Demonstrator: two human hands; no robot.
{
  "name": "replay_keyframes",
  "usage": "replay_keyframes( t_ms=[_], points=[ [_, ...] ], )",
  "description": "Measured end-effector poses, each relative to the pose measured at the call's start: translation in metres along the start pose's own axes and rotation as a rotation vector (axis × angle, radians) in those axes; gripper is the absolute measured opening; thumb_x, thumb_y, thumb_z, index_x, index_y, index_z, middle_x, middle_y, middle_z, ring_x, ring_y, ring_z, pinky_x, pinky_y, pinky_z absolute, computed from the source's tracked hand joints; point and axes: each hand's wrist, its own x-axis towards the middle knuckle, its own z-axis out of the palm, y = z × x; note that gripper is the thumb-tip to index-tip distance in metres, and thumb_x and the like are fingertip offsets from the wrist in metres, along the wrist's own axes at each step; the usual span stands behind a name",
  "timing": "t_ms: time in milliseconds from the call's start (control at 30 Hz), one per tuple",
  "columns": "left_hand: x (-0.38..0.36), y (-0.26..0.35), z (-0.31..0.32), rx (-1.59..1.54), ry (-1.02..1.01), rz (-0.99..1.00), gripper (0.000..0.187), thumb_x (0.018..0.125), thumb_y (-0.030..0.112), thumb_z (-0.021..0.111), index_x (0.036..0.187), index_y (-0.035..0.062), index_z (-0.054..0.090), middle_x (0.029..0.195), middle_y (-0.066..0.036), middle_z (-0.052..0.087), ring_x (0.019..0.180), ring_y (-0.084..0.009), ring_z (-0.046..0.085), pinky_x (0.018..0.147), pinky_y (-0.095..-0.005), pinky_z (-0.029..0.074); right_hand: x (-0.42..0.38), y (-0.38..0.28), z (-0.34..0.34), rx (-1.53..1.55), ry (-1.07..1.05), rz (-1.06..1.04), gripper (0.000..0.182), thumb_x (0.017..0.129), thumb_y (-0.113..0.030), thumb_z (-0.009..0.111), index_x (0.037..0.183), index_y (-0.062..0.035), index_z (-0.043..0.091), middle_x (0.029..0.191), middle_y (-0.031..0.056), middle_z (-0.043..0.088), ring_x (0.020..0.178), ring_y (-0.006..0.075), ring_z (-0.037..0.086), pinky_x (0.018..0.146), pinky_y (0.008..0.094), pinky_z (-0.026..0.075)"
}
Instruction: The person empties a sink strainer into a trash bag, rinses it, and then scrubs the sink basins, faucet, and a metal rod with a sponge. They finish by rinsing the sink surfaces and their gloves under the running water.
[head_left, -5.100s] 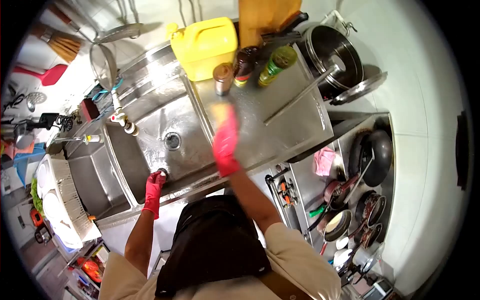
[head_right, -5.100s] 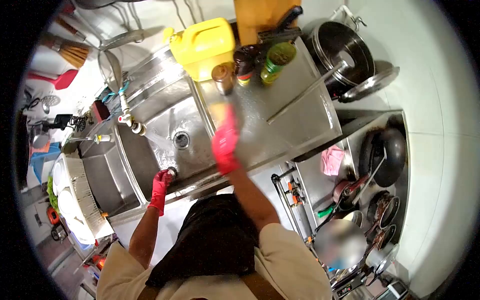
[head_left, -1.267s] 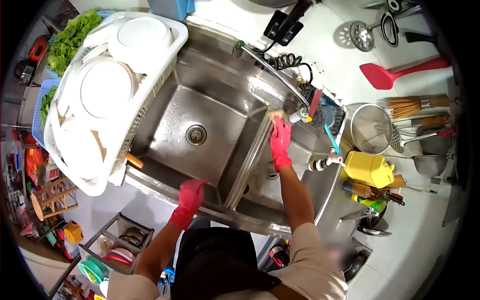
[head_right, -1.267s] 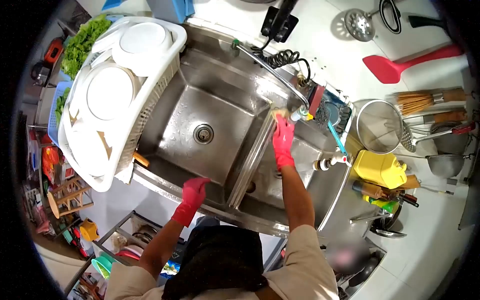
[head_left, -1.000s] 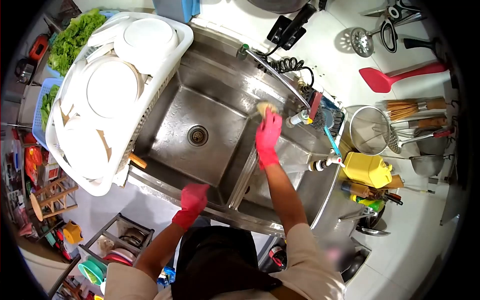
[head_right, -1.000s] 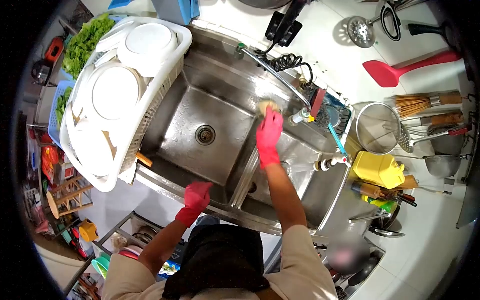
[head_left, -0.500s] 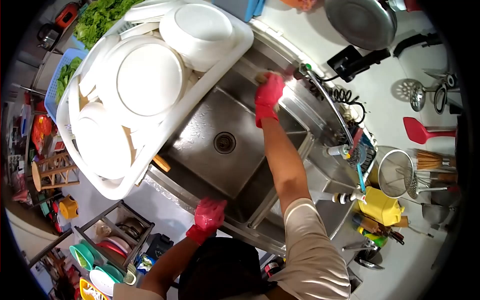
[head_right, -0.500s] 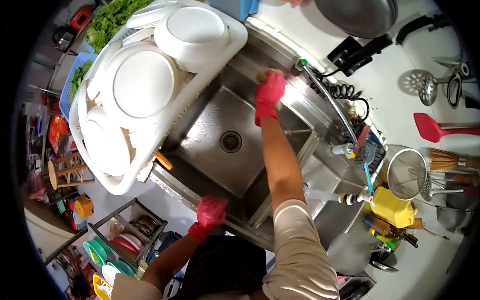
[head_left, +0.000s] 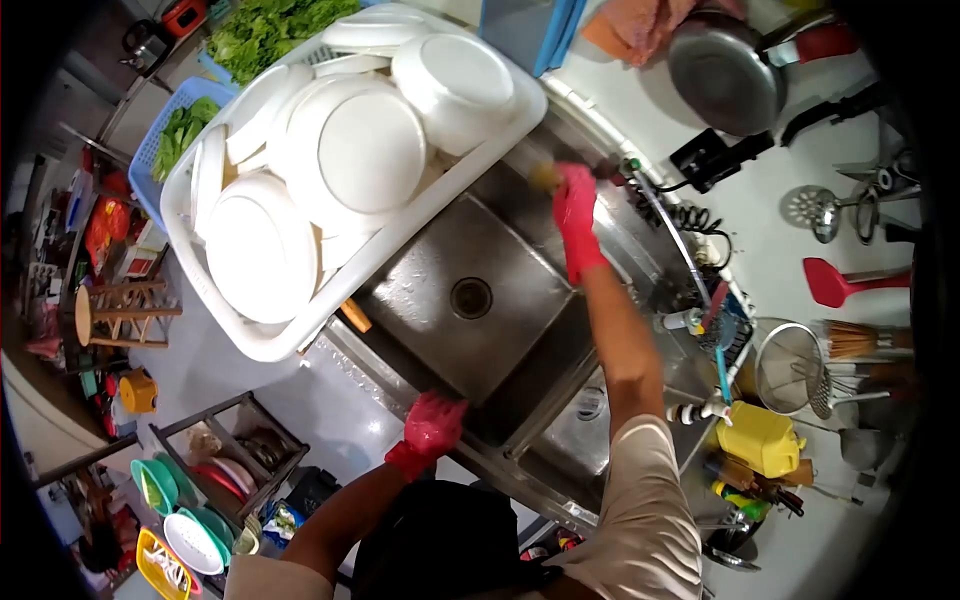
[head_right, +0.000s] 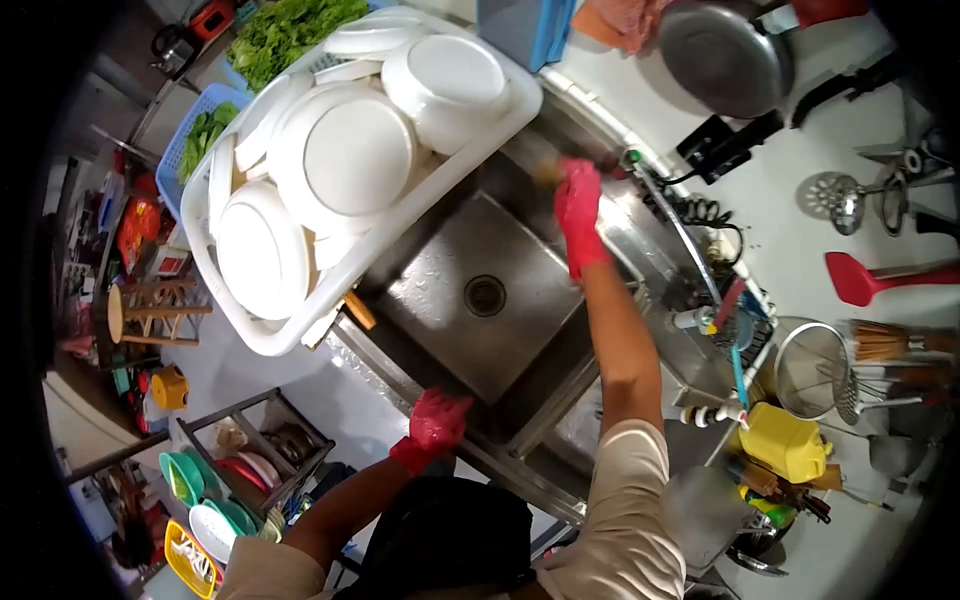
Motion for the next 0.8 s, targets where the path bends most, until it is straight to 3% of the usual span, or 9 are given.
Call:
replay_keyframes(
  t_ms=[100, 167, 233, 267, 300, 467, 533, 700, 800],
  points=[
    [-0.007, -0.002, 0.004, 0.025, 0.019, 0.018, 0.045, 0.059, 0.011, 0.063, 0.104, 0.0057, 0.061, 0.080, -0.010, 0.062, 0.079, -0.0280, 0.059, 0.085, -0.0440, 0.045, 0.005, 0.003, 0.059, 0.635, -0.012, 0.532, 0.018, 0.075, -0.013, 0.060, 0.091, -0.0100, 0.069, 0.088, 0.0157, 0.065, 0.080, 0.0356, 0.062, 0.074, 0.0410, 0.050],
    [-0.010, -0.002, 0.004, 0.013, 0.044, 0.001, 0.049, 0.057, 0.010, 0.063, 0.105, 0.0064, 0.061, 0.082, -0.010, 0.063, 0.078, -0.0282, 0.059, 0.085, -0.0445, 0.045, -0.022, -0.013, 0.081, 0.202, -0.171, 0.246, 0.015, 0.076, -0.018, 0.061, 0.085, -0.0106, 0.070, 0.086, 0.0160, 0.066, 0.080, 0.0315, 0.064, 0.070, 0.0388, 0.050],
    [-0.012, -0.005, 0.007, -0.016, 0.047, -0.012, 0.048, 0.057, 0.009, 0.064, 0.104, 0.0064, 0.060, 0.085, -0.010, 0.063, 0.082, -0.0279, 0.059, 0.086, -0.0440, 0.045, -0.068, -0.071, 0.057, -0.038, -0.708, 0.024, 0.016, 0.074, -0.012, 0.059, 0.085, -0.0100, 0.070, 0.082, 0.0134, 0.067, 0.078, 0.0294, 0.064, 0.071, 0.0368, 0.050],
    [-0.011, -0.009, 0.008, -0.015, 0.058, -0.025, 0.048, 0.057, 0.009, 0.064, 0.104, 0.0064, 0.060, 0.085, -0.010, 0.063, 0.082, -0.0279, 0.059, 0.086, -0.0440, 0.045, -0.125, -0.087, 0.059, 0.562, -0.552, 0.518, 0.012, 0.067, -0.011, 0.066, 0.079, -0.0127, 0.070, 0.085, 0.0120, 0.066, 0.079, 0.0320, 0.063, 0.071, 0.0369, 0.050],
    [-0.013, -0.010, 0.010, -0.025, 0.083, 0.007, 0.048, 0.057, 0.009, 0.064, 0.104, 0.0073, 0.061, 0.086, -0.010, 0.063, 0.083, -0.0282, 0.059, 0.086, -0.0442, 0.046, -0.126, -0.137, 0.021, 0.300, -0.596, 0.204, 0.013, 0.067, -0.007, 0.061, 0.077, -0.0100, 0.068, 0.077, 0.0131, 0.065, 0.077, 0.0291, 0.063, 0.071, 0.0359, 0.051],
    [-0.015, -0.003, -0.029, -0.179, 0.280, 0.042, 0.036, 0.059, 0.009, 0.061, 0.095, 0.0091, 0.063, 0.082, -0.009, 0.063, 0.082, -0.0294, 0.059, 0.075, -0.0421, 0.046, -0.158, -0.266, -0.032, 0.580, -0.618, -0.048, 0.012, 0.061, -0.007, 0.058, 0.069, -0.0122, 0.064, 0.077, 0.0069, 0.064, 0.077, 0.0276, 0.061, 0.068, 0.0370, 0.046],
    [-0.044, -0.004, -0.033, -0.160, 0.224, -0.209, 0.025, 0.064, 0.007, 0.057, 0.088, 0.0073, 0.063, 0.075, -0.007, 0.063, 0.072, -0.0288, 0.060, 0.070, -0.0390, 0.046, -0.165, -0.304, -0.030, 0.790, -0.560, -0.141, 0.016, 0.068, -0.008, 0.053, 0.077, -0.0142, 0.065, 0.079, 0.0072, 0.064, 0.078, 0.0276, 0.059, 0.075, 0.0371, 0.044],
    [-0.107, 0.005, -0.059, -0.140, 0.423, -0.325, 0.018, 0.077, 0.001, 0.049, 0.086, 0.0055, 0.064, 0.075, -0.007, 0.065, 0.064, -0.0237, 0.060, 0.067, -0.0352, 0.046, -0.221, -0.313, -0.048, 0.586, -0.808, -0.080, 0.011, 0.069, -0.026, 0.061, 0.071, -0.0156, 0.064, 0.077, 0.0033, 0.061, 0.075, 0.0247, 0.054, 0.074, 0.0352, 0.043],
    [-0.121, 0.023, -0.051, -0.231, 0.484, -0.451, 0.017, 0.076, 0.000, 0.050, 0.083, 0.0040, 0.065, 0.073, -0.010, 0.065, 0.065, -0.0246, 0.060, 0.064, -0.0346, 0.046, -0.241, -0.286, -0.109, 0.369, -1.041, -0.490, 0.014, 0.071, -0.026, 0.056, 0.063, -0.0161, 0.062, 0.070, 0.0055, 0.058, 0.075, 0.0246, 0.055, 0.069, 0.0368, 0.043]
  ],
)
